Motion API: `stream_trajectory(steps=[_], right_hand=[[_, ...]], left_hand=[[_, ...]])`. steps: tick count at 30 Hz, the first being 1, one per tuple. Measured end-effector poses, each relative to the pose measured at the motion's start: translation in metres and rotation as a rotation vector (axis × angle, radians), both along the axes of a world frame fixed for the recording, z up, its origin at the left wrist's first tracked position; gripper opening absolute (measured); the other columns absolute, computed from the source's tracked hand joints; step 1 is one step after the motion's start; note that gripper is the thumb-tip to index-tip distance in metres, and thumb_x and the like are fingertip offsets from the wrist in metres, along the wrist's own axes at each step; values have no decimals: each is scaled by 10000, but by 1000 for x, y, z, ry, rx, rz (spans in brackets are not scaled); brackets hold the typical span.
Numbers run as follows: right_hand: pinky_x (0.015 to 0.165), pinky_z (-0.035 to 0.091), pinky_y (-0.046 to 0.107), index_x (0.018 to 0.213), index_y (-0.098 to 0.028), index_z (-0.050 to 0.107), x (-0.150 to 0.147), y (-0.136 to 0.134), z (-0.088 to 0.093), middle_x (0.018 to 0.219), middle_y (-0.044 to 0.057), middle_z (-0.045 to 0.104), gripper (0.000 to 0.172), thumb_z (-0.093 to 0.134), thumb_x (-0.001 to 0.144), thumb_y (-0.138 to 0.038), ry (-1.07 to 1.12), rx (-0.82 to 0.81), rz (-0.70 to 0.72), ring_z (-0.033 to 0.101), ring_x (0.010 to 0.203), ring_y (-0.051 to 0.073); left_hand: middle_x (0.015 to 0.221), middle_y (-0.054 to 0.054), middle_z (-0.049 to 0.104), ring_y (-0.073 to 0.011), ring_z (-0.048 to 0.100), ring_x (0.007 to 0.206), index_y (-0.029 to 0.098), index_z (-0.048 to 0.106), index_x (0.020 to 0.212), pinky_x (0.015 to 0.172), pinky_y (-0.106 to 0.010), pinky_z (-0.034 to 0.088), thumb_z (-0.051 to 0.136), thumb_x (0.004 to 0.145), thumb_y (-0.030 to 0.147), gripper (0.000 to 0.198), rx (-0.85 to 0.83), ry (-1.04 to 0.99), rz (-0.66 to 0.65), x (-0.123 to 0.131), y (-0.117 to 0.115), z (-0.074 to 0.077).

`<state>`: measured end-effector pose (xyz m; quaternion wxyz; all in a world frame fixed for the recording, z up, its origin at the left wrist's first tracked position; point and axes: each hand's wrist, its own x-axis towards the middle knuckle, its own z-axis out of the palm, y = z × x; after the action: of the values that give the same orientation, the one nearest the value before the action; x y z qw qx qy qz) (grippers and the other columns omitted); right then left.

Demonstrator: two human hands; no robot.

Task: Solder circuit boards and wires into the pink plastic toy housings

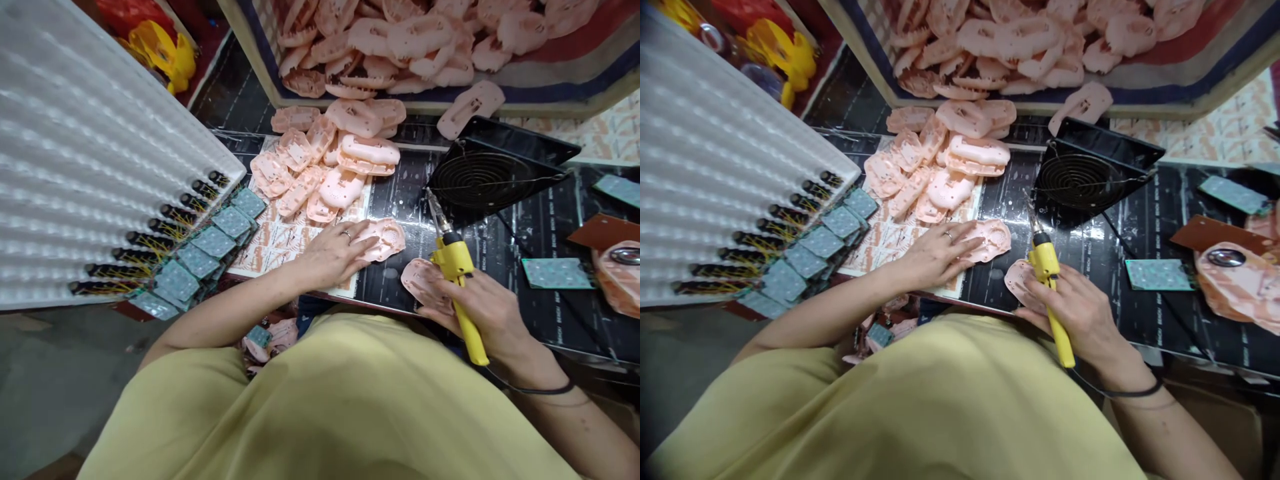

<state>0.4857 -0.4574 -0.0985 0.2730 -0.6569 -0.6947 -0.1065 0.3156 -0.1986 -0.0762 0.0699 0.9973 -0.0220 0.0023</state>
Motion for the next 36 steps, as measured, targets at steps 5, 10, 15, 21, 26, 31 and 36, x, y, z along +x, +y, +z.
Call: stream_trajectory(steps=[5, 10, 15, 21, 26, 31, 36], right_hand=[[928, 576, 370, 1284, -206, 572, -5, -4, 2, 1091, 87, 720, 486, 768, 847, -289, 39, -80, 21, 676, 1072, 233], [1102, 510, 477, 1289, -222, 547, -13, 19, -5, 1241, 95, 689, 436, 713, 886, -206, 261, -89, 270, 622, 1233, 227], [1185, 411, 493, 1343, -254, 509, -7, 37, -8, 1299, 65, 667, 485, 710, 902, -263, 246, -93, 339, 575, 1300, 211], [1003, 549, 394, 1288, -226, 557, 6, 30, -7, 1090, 67, 732, 575, 826, 793, -341, 223, 103, 167, 672, 1123, 228], [650, 515, 223, 1149, -234, 629, 8, 34, -16, 804, -11, 694, 356, 759, 832, -140, 47, 246, -70, 655, 690, 115], [721, 531, 214, 1129, -196, 636, 11, 30, -22, 865, 20, 712, 307, 731, 846, -122, 75, 274, -64, 664, 749, 117], [730, 527, 195, 1154, -219, 648, 12, 28, -21, 851, 5, 720, 321, 705, 859, -104, 75, 291, -78, 666, 748, 104]], left_hand=[[1566, -234, 401, -354, 558, 1321, 158, 584, 1384, 1029, -502, 501, 463, 1012, 349, 435, -23, 49, 71, 8, 3, 4], [1499, -209, 494, -332, 597, 1269, 171, 608, 1355, 1026, -501, 504, 414, 1030, 365, 425, -70, 24, 63, 19, -4, 1], [1470, -205, 517, -299, 500, 1386, 133, 588, 1359, 1134, -445, 439, 426, 1017, 357, 440, -106, 35, -48, 18, -11, -5], [1617, -186, 331, -348, 287, 1516, 180, 460, 1486, 1210, -553, 271, 441, 994, 407, 543, -6, -70, 206, 14, 18, -1], [1557, -151, 443, -382, 416, 1402, 185, 490, 1460, 1143, -560, 330, 579, 864, 386, 635, 122, -2, 450, 40, 59, 3], [1288, -71, 673, -276, 625, 1133, 216, 597, 1344, 980, -435, 491, 481, 881, 296, 484, 83, -13, 614, 53, 91, 32], [1149, -48, 708, -226, 629, 1050, 195, 636, 1206, 979, -385, 492, 491, 869, 224, 368, 122, -109, 619, 55, 91, 86]])
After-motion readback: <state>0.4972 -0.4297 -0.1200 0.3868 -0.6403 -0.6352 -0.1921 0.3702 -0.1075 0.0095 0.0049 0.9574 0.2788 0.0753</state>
